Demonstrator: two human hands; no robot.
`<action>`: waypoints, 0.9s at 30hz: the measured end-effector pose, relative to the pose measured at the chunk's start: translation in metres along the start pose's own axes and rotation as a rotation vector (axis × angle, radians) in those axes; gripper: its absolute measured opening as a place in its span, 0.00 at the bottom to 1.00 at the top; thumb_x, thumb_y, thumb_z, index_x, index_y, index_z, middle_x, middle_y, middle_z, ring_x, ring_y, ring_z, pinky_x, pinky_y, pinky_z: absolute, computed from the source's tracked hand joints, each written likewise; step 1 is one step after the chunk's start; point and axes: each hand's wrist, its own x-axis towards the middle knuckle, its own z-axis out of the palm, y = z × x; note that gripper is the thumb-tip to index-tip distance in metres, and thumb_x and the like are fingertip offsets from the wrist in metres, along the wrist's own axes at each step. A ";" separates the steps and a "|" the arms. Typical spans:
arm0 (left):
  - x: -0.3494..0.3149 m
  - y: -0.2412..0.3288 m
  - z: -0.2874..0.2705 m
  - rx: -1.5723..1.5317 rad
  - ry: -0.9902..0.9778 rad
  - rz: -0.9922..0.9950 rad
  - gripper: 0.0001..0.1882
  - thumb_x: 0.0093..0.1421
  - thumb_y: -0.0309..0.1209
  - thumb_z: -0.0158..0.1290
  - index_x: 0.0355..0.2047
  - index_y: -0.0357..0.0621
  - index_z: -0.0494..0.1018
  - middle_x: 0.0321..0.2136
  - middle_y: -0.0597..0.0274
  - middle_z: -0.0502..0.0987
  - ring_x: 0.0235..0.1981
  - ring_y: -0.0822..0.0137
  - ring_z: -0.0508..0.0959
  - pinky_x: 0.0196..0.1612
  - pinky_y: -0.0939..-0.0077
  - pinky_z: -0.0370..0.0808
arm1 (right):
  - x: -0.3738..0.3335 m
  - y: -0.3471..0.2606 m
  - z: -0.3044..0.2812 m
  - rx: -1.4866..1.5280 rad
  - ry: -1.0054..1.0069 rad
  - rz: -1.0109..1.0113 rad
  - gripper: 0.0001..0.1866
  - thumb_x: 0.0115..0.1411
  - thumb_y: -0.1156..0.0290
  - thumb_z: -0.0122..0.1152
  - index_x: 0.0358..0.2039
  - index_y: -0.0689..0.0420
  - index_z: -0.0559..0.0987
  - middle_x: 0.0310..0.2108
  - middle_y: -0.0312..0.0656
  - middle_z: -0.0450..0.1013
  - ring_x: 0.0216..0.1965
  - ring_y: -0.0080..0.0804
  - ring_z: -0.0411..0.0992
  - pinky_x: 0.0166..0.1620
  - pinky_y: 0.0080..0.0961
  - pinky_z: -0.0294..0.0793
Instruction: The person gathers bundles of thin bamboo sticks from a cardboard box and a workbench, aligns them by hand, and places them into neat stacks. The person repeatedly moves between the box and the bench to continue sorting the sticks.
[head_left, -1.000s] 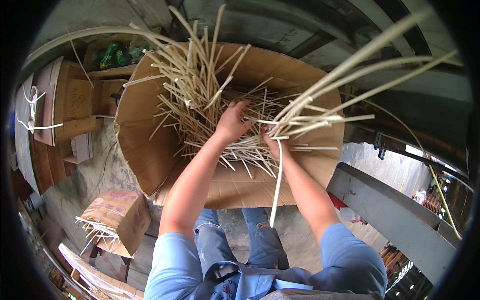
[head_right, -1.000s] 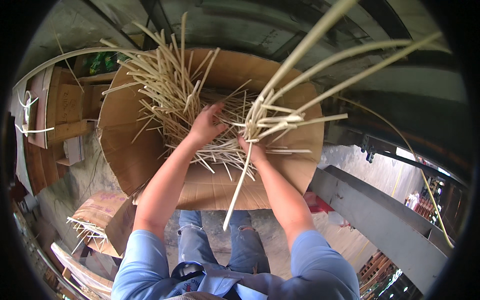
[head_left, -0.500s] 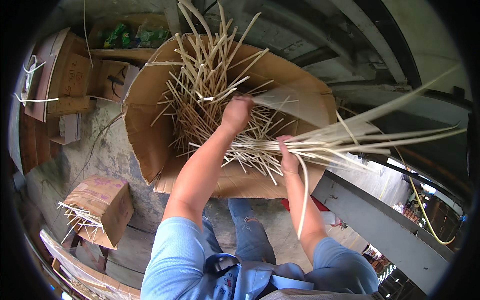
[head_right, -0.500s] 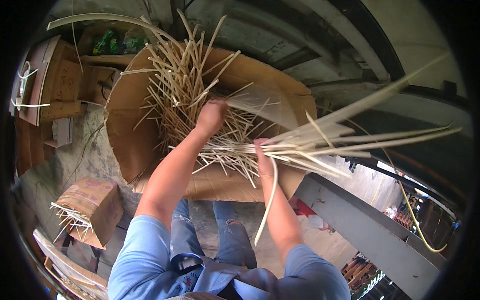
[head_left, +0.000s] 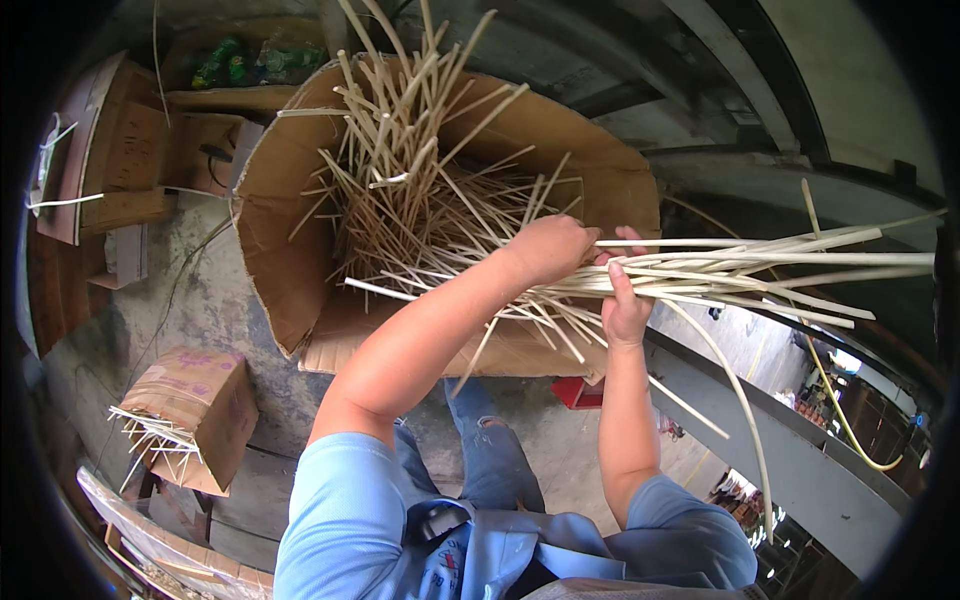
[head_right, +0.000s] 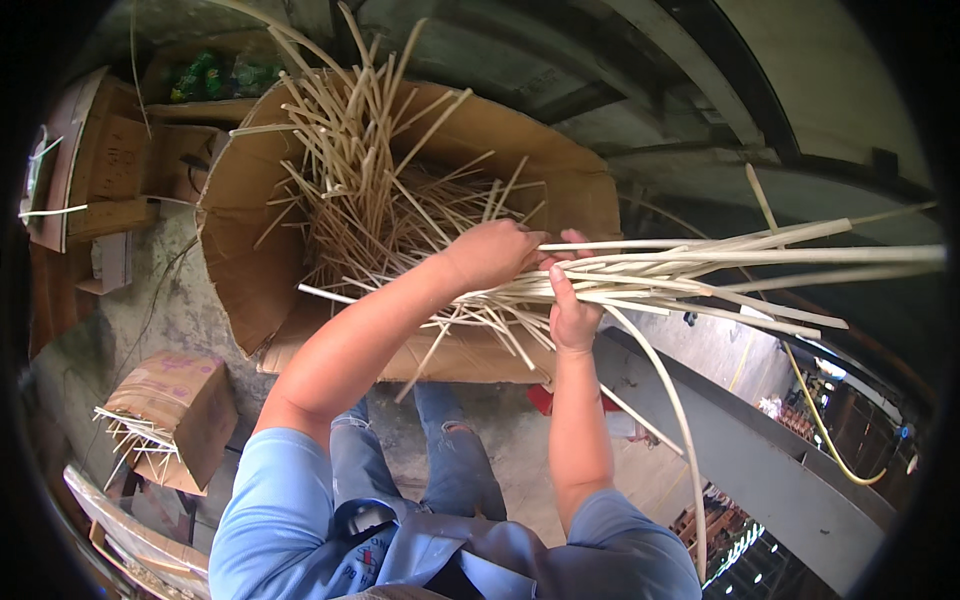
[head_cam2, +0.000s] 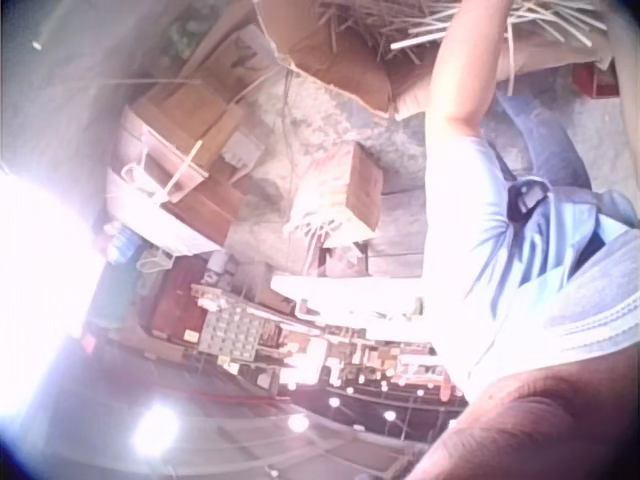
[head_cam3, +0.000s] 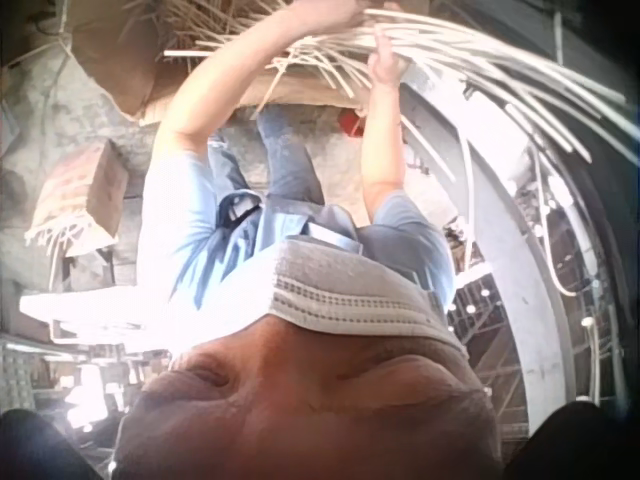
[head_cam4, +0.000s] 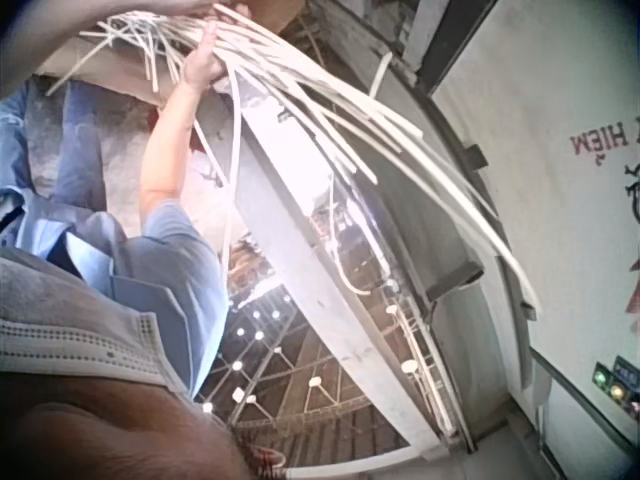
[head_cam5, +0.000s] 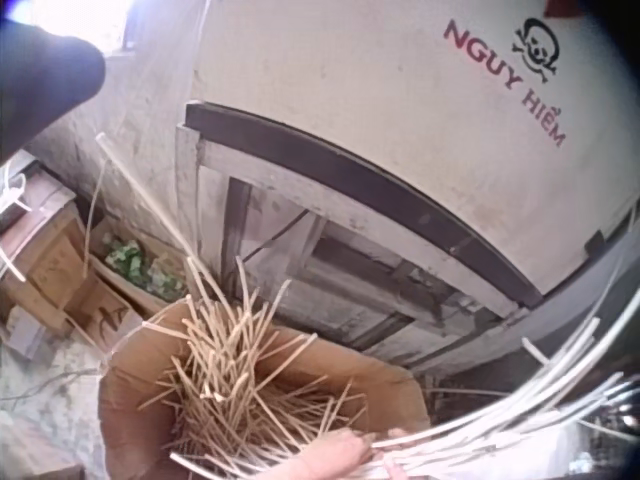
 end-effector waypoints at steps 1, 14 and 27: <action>0.000 0.003 0.004 0.067 -0.013 0.020 0.15 0.64 0.33 0.51 0.47 0.39 0.74 0.35 0.46 0.81 0.42 0.45 0.80 0.46 0.56 0.76 | 0.001 -0.004 0.000 -0.030 -0.054 -0.034 0.21 0.58 0.78 0.61 0.52 0.64 0.74 0.58 0.51 0.67 0.52 0.37 0.72 0.60 0.34 0.67; -0.107 0.043 0.053 0.479 0.135 -0.362 0.43 0.58 0.44 0.60 0.70 0.50 0.54 0.61 0.38 0.62 0.51 0.46 0.75 0.55 0.52 0.71 | -0.008 -0.042 -0.018 0.053 0.059 -0.156 0.06 0.60 0.79 0.56 0.38 0.59 0.72 0.34 0.43 0.70 0.42 0.39 0.71 0.56 0.46 0.69; -0.242 0.061 -0.044 0.844 -0.123 -0.600 0.09 0.62 0.30 0.50 0.40 0.51 0.77 0.35 0.60 0.81 0.38 0.59 0.84 0.39 0.65 0.79 | -0.006 -0.098 -0.017 -0.355 -0.020 -0.283 0.06 0.61 0.81 0.59 0.38 0.60 0.73 0.34 0.40 0.73 0.40 0.29 0.73 0.49 0.28 0.73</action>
